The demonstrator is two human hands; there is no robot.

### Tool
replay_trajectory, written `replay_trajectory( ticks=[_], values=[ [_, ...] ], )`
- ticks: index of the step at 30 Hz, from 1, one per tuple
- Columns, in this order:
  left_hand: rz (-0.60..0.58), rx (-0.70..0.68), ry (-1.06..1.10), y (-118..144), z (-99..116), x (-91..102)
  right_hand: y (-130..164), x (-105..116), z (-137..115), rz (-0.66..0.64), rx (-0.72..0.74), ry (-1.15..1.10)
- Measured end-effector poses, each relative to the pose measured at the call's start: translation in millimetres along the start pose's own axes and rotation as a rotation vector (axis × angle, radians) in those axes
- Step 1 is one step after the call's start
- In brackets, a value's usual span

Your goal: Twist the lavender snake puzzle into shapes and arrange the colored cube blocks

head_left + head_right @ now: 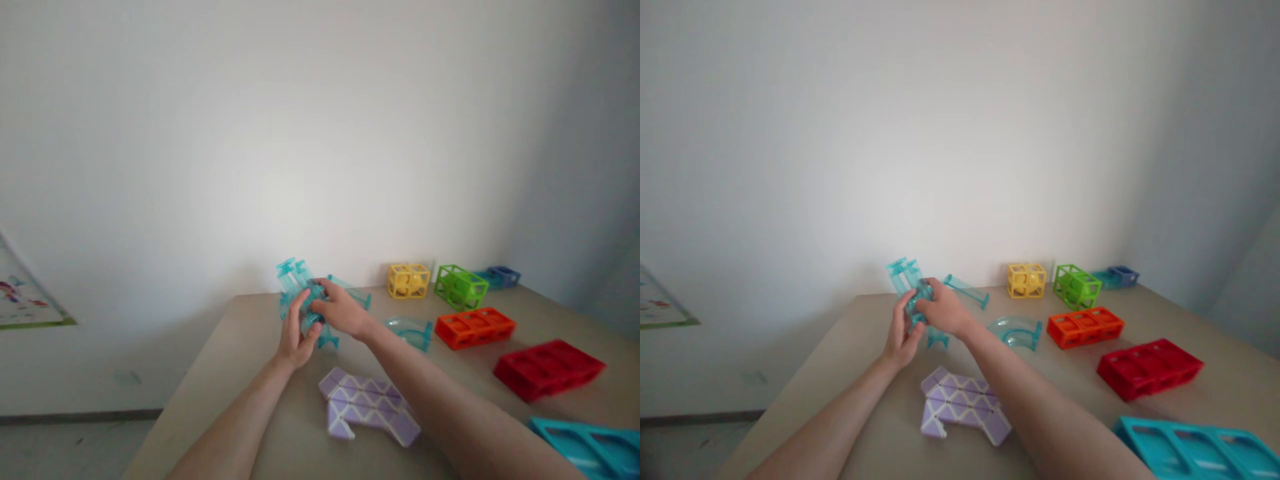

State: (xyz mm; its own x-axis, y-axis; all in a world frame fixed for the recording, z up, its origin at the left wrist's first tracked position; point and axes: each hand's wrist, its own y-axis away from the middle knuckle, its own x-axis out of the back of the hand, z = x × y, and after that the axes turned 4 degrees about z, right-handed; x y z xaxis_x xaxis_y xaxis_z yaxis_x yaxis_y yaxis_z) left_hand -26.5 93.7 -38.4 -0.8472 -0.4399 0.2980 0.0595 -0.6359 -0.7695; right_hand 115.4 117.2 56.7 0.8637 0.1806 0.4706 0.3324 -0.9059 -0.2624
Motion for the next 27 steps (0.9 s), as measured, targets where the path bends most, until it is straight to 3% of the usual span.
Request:
replay_trajectory(
  ticks=[4, 9, 13, 17, 19, 23, 27],
  values=[
    [0.112, 0.108, -0.017, 3.3, -5.6, 0.8, 5.9, -15.6, -0.9, -0.053, -0.021, -0.149],
    [0.235, 0.228, -0.112, -11.7, -11.5, 15.3, -9.5, -5.2, 26.5, 0.047, -0.144, -0.095],
    [0.147, 0.329, -0.303, -18.8, -10.1, 18.3, -19.2, 0.7, 47.1, 0.058, -0.164, 0.052],
    [0.039, 0.324, -0.472, -17.2, -10.2, 10.9, -19.7, 8.0, 44.1, 0.056, -0.126, 0.202],
    [0.047, 0.307, -0.46, -16.0, -13.0, 7.8, -17.2, 22.8, 35.7, 0.039, -0.104, 0.279],
    [0.036, 0.277, -0.425, -14.8, -18.3, 5.8, -4.6, 72.6, 25.0, -0.059, -0.122, 0.448],
    [0.013, 0.208, -0.442, -14.3, -18.8, 5.9, 11.5, 105.4, 33.5, -0.323, -0.292, 0.804]
  ],
)
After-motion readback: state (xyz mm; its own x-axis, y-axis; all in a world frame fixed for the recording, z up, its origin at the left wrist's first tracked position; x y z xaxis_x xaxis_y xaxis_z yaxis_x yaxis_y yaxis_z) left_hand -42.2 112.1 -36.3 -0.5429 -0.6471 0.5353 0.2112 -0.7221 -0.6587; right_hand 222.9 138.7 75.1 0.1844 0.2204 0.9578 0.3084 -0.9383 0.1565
